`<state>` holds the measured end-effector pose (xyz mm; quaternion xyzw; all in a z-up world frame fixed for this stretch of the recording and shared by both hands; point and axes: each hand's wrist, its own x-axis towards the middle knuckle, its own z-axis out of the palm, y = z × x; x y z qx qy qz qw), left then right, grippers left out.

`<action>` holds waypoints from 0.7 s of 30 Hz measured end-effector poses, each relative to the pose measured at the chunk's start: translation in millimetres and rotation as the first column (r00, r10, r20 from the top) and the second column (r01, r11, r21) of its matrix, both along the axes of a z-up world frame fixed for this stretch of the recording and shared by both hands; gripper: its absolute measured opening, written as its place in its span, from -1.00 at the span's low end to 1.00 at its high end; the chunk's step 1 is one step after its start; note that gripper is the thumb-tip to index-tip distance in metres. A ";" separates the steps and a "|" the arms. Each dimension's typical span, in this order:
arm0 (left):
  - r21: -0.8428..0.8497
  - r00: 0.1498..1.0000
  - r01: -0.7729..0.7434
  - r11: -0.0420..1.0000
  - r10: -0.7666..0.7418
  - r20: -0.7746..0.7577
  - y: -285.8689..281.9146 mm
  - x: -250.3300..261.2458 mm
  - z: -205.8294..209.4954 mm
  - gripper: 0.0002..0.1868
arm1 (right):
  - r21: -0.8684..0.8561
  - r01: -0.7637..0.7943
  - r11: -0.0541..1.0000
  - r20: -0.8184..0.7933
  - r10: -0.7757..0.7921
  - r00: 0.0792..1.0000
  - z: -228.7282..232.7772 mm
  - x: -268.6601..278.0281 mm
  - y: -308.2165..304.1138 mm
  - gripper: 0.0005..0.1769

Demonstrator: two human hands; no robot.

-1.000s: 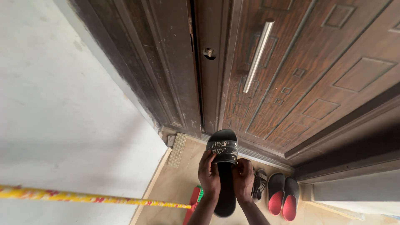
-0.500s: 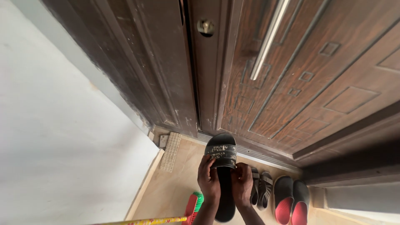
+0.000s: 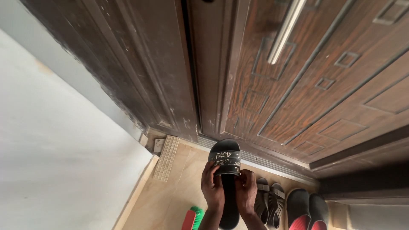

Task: Gathering, matching, and organizing various slippers, sandals, and shoes scattered on a balcony floor into neat pairs near the doorway.

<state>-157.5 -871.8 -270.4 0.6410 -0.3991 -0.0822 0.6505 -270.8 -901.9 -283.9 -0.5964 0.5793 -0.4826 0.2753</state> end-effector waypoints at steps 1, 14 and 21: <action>0.008 1.000 0.003 1.000 -0.003 0.011 -4.4 0.2 -8.4 -0.56 | 0.000 0.010 1.000 -0.015 -0.010 1.000 -8.8 0.2 -4.0 -0.72; 0.013 1.000 0.003 1.000 -0.003 0.001 -34.2 -1.4 -125.0 -0.58 | -0.007 0.071 0.997 0.029 -0.071 0.997 -118.3 6.5 -29.2 -0.70; -0.034 0.993 0.029 0.999 -0.032 -0.111 -41.5 -12.0 -171.2 -0.59 | 0.064 0.123 0.990 0.005 -0.123 0.992 -162.1 0.8 -33.8 -0.69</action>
